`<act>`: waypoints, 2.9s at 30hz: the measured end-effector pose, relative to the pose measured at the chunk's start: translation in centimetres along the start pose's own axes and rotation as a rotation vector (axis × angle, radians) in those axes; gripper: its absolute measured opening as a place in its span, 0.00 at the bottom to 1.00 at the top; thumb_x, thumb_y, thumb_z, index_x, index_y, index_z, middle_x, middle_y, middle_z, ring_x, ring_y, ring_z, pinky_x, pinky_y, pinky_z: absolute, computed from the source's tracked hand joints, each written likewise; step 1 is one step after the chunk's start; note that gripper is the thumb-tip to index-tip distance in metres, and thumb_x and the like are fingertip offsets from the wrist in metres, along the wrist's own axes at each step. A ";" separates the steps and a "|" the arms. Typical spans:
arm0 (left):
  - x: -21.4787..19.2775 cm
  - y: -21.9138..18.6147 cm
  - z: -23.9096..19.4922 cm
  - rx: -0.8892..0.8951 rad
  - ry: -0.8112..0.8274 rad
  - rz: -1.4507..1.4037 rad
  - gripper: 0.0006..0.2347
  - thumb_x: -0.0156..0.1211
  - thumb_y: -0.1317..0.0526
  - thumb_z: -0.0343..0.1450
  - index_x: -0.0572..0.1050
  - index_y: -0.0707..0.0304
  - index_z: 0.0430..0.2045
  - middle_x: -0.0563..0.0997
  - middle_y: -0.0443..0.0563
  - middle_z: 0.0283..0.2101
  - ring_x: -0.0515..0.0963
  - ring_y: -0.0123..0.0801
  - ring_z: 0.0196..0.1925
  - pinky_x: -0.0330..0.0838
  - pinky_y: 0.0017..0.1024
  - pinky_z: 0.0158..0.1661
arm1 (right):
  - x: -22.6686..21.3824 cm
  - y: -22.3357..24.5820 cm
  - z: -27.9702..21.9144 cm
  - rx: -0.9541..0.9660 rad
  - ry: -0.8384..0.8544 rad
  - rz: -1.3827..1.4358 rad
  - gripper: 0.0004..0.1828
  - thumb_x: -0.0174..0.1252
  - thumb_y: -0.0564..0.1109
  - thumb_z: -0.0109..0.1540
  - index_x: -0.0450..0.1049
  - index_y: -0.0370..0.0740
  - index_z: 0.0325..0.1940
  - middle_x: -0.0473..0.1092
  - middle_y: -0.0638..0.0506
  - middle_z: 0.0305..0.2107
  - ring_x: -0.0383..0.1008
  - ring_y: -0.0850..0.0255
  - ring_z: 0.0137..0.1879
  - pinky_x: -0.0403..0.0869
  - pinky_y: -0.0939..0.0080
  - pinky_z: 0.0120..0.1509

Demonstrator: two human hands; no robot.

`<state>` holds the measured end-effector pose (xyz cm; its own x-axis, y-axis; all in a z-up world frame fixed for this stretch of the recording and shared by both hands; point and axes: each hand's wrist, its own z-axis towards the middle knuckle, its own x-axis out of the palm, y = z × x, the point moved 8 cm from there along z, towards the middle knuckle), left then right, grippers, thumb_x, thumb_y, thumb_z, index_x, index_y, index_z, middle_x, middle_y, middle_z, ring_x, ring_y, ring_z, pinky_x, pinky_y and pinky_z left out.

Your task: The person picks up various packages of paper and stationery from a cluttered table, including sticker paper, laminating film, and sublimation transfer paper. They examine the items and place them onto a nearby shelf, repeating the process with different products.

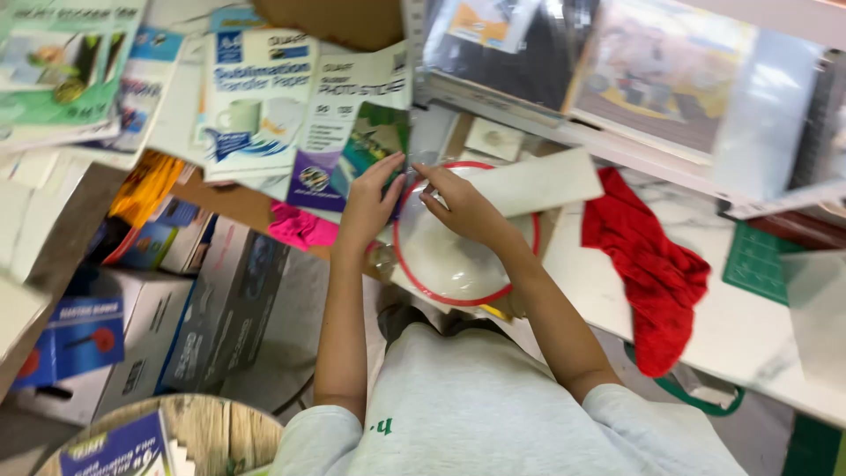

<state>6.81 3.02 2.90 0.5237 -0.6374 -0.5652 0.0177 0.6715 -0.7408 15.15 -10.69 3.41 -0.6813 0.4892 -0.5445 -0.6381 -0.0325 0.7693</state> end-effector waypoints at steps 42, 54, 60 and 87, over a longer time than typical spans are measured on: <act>-25.1 41.5 -0.9 -0.414 -0.364 0.363 0.13 0.59 0.58 0.76 0.76 0.68 0.50 0.80 0.66 0.50 0.74 0.62 0.50 0.69 0.49 0.52 | 31.8 -13.3 27.6 0.342 -0.209 -0.118 0.14 0.47 0.46 0.74 0.71 0.32 0.53 0.72 0.35 0.39 0.73 0.42 0.47 0.71 0.45 0.54; -21.9 43.1 0.9 -0.412 -0.312 0.068 0.11 0.66 0.62 0.71 0.72 0.70 0.40 0.81 0.66 0.34 0.81 0.57 0.37 0.75 0.43 0.38 | 26.6 1.2 29.3 -0.125 -0.276 -0.079 0.23 0.47 0.35 0.73 0.62 0.30 0.73 0.69 0.26 0.60 0.70 0.35 0.66 0.66 0.48 0.69; -26.2 43.2 -1.9 -0.561 -0.243 -0.073 0.13 0.63 0.64 0.72 0.70 0.68 0.48 0.82 0.62 0.34 0.85 0.43 0.37 0.76 0.36 0.39 | 31.4 -0.2 31.5 0.017 -0.068 -0.014 0.26 0.48 0.36 0.70 0.61 0.39 0.75 0.66 0.33 0.65 0.66 0.40 0.71 0.65 0.49 0.75; -50.7 43.3 0.9 -0.110 -0.123 0.372 0.18 0.67 0.70 0.65 0.76 0.65 0.50 0.78 0.55 0.52 0.75 0.50 0.57 0.71 0.41 0.56 | 52.9 -10.7 51.3 0.521 -0.442 0.532 0.12 0.56 0.44 0.71 0.69 0.32 0.54 0.70 0.46 0.34 0.68 0.59 0.39 0.69 0.58 0.41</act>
<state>-18.23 64.78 -0.23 0.5753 -0.3044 -0.7592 -0.2802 0.7987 -0.5325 4.34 60.27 -16.46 -0.5719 0.8198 0.0282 0.0453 -0.0027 0.9990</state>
